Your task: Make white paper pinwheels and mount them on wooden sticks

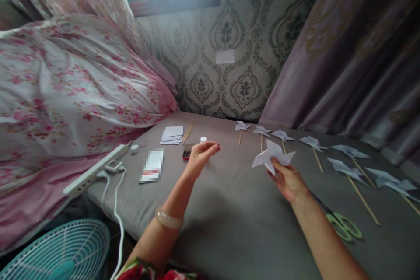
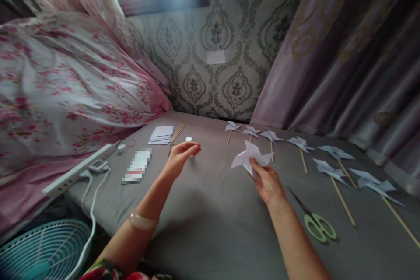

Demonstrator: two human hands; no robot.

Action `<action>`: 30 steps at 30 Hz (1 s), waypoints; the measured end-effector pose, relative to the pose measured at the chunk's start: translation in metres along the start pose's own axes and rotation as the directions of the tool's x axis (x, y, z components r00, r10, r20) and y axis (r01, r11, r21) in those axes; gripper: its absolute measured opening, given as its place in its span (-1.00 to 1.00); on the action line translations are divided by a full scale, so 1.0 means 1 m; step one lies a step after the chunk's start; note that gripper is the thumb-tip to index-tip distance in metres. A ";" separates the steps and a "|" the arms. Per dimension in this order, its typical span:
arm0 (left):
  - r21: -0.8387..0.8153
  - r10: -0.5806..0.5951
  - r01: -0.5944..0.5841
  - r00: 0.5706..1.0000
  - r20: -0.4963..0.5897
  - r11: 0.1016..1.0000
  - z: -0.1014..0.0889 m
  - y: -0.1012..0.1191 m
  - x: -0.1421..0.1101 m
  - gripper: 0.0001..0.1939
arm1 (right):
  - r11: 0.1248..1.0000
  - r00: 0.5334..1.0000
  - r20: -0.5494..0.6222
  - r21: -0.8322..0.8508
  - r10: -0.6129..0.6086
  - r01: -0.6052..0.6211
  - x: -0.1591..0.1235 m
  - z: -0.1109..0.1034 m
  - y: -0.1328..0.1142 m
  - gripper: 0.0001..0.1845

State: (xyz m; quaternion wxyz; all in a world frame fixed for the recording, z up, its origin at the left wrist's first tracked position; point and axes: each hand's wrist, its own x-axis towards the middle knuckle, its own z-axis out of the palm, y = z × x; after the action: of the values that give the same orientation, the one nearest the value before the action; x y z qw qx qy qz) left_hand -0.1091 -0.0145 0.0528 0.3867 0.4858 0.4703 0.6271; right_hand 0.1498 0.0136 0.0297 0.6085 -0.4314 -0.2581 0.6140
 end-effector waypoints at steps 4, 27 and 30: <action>0.235 0.095 -0.004 0.921 -0.378 0.972 -0.066 -0.012 0.049 -0.56 | 0.989 0.989 -0.017 0.033 0.147 -0.146 0.002 -0.017 0.015 -0.64; 0.914 -0.167 0.317 0.945 -0.282 0.253 -0.132 -0.060 0.138 -0.86 | 0.964 0.934 0.242 -0.030 0.264 -0.265 0.005 -0.041 0.038 -0.66; 0.926 -0.177 0.317 0.942 -0.284 0.203 -0.129 -0.061 0.141 -0.90 | 0.965 0.938 0.233 -0.028 0.258 -0.259 0.004 -0.041 0.038 -0.67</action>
State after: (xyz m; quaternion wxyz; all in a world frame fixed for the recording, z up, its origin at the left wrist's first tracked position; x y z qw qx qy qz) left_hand -0.2652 0.1066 0.0175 0.0754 0.5009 0.8465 0.1639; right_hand 0.1649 0.0039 -0.0230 0.4886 -0.3849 -0.2682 0.7356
